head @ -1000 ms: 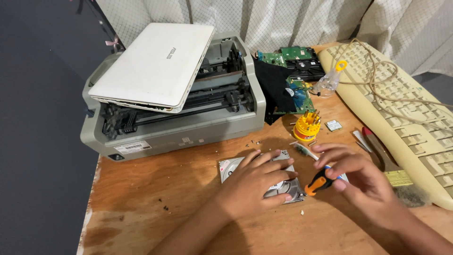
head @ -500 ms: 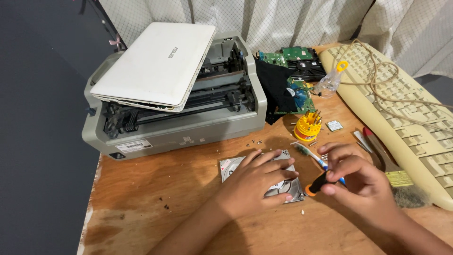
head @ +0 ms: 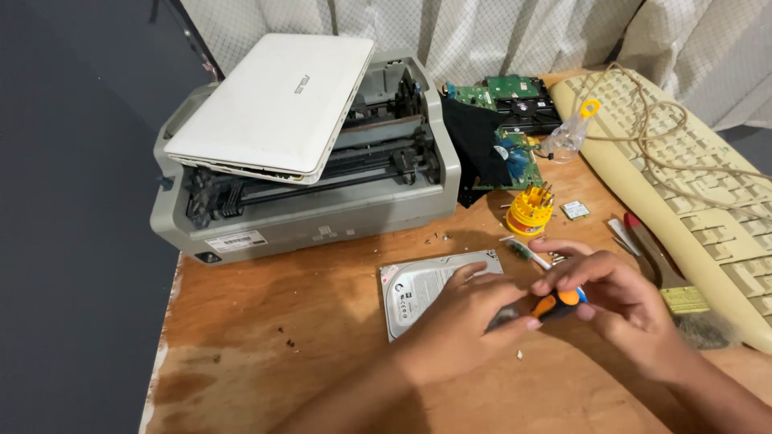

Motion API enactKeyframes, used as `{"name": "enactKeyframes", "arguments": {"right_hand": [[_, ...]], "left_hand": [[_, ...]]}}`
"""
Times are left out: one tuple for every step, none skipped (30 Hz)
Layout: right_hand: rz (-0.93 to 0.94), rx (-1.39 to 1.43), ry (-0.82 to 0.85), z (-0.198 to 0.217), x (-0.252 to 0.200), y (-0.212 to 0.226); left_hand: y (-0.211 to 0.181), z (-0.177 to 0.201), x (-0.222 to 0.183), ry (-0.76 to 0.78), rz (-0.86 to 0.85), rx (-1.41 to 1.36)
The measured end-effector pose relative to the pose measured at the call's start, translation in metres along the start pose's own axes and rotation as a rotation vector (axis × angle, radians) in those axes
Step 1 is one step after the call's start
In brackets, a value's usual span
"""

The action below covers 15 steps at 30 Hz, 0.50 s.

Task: Disassembling a hard drive by removing screws and the PCB using a screwdriver

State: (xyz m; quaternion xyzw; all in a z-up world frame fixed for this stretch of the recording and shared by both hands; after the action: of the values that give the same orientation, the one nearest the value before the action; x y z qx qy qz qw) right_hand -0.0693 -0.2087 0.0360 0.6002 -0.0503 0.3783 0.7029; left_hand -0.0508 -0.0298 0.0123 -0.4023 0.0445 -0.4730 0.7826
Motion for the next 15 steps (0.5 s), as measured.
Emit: {"name": "enactKeyframes", "arguments": {"right_hand": [[0.021, -0.021, 0.015, 0.0, -0.001, 0.0], [0.044, -0.044, 0.03, 0.0, -0.001, -0.001], [0.046, -0.044, 0.031, -0.003, 0.0, 0.001], [0.061, -0.108, -0.004, -0.004, 0.0, 0.003], [0.076, -0.172, -0.039, -0.006, 0.001, 0.006], [0.078, -0.171, -0.038, -0.007, 0.001, 0.007], [0.043, -0.218, -0.077, -0.007, 0.002, 0.007], [0.005, -0.264, -0.116, -0.006, 0.001, 0.007], [0.006, -0.264, -0.115, -0.005, -0.002, 0.006], [-0.027, -0.169, -0.116, -0.003, -0.004, 0.002], [-0.061, -0.073, -0.118, -0.001, -0.006, -0.003], [-0.059, -0.073, -0.117, -0.003, -0.003, 0.0], [-0.003, -0.092, -0.1, -0.006, 0.001, 0.005], [0.051, -0.11, -0.083, -0.009, 0.005, 0.01], [0.051, -0.109, -0.083, -0.005, 0.002, 0.005]], "left_hand": [[-0.004, 0.002, 0.001, -0.066, 0.006, 0.009], [-0.008, 0.004, 0.002, -0.131, 0.01, 0.021], [-0.011, 0.005, 0.002, -0.132, 0.01, 0.023], [-0.011, 0.006, 0.002, -0.135, 0.063, 0.038], [-0.011, 0.006, 0.001, -0.137, 0.117, 0.053], [-0.011, 0.006, 0.002, -0.138, 0.117, 0.055], [-0.013, 0.007, 0.002, -0.155, 0.092, 0.018], [-0.014, 0.007, 0.002, -0.17, 0.067, -0.021], [-0.011, 0.004, 0.002, -0.171, 0.067, -0.02], [-0.008, 0.003, 0.002, -0.193, 0.058, -0.022], [-0.005, 0.001, 0.002, -0.215, 0.049, -0.024], [-0.006, 0.003, 0.002, -0.216, 0.049, -0.023], [-0.004, 0.003, 0.001, -0.203, 0.09, -0.011], [-0.003, 0.004, 0.001, -0.189, 0.131, -0.001], [-0.002, 0.003, 0.0, -0.189, 0.132, -0.001]]}}
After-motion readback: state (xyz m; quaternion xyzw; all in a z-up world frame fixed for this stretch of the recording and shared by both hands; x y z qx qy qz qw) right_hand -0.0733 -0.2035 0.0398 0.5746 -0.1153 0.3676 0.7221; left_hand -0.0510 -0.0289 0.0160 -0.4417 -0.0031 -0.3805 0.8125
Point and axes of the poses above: each hand's wrist, its own x-axis towards the middle knuckle, its own z-axis out of the back of the hand, y = z × x, the point moved 5 cm from there along x, towards the middle knuckle, and after that the axes turned 7 degrees about y, right-handed, at the moved point
